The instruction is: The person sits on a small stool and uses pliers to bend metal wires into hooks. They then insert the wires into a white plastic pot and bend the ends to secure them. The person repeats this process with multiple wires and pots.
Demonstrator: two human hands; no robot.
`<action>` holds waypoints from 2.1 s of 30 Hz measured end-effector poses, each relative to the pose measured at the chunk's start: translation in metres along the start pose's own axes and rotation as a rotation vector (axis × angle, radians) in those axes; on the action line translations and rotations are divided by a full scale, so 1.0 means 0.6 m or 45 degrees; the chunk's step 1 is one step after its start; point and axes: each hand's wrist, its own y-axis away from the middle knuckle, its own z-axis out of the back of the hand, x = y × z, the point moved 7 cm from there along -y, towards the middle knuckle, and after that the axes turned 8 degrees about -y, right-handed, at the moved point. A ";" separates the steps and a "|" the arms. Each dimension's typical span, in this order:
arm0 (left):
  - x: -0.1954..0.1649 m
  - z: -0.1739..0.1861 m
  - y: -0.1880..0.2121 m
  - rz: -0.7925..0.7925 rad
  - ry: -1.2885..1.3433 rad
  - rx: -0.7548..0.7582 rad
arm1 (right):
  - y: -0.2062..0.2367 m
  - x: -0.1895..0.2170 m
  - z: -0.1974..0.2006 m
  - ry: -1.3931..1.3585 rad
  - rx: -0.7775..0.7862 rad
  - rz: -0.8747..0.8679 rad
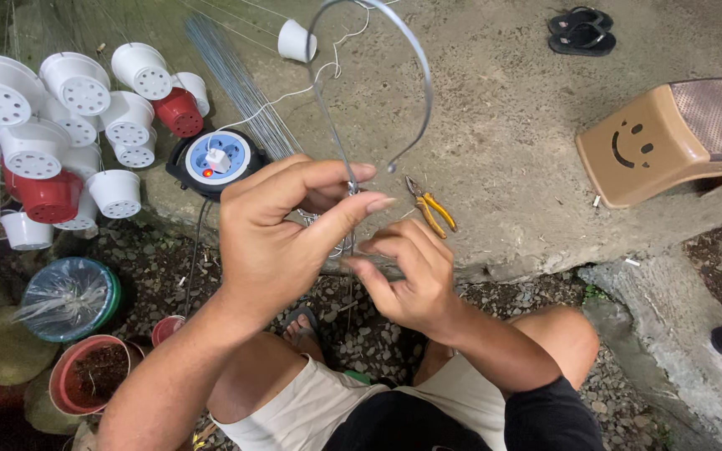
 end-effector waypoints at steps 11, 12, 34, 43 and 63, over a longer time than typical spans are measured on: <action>-0.012 0.003 0.008 -0.145 -0.177 -0.003 | -0.010 -0.018 -0.012 -0.011 0.169 0.018; -0.012 0.005 0.011 -0.148 -0.195 -0.017 | -0.011 -0.020 -0.014 -0.017 0.178 0.024; 0.009 0.002 0.022 -0.044 -0.036 -0.032 | 0.017 -0.076 -0.026 -0.555 0.228 -0.292; 0.024 -0.019 0.024 0.035 0.273 0.011 | 0.042 -0.067 -0.019 -0.450 0.175 -0.340; 0.042 -0.024 0.008 0.040 0.240 0.031 | 0.098 -0.090 -0.041 -0.793 0.147 -0.744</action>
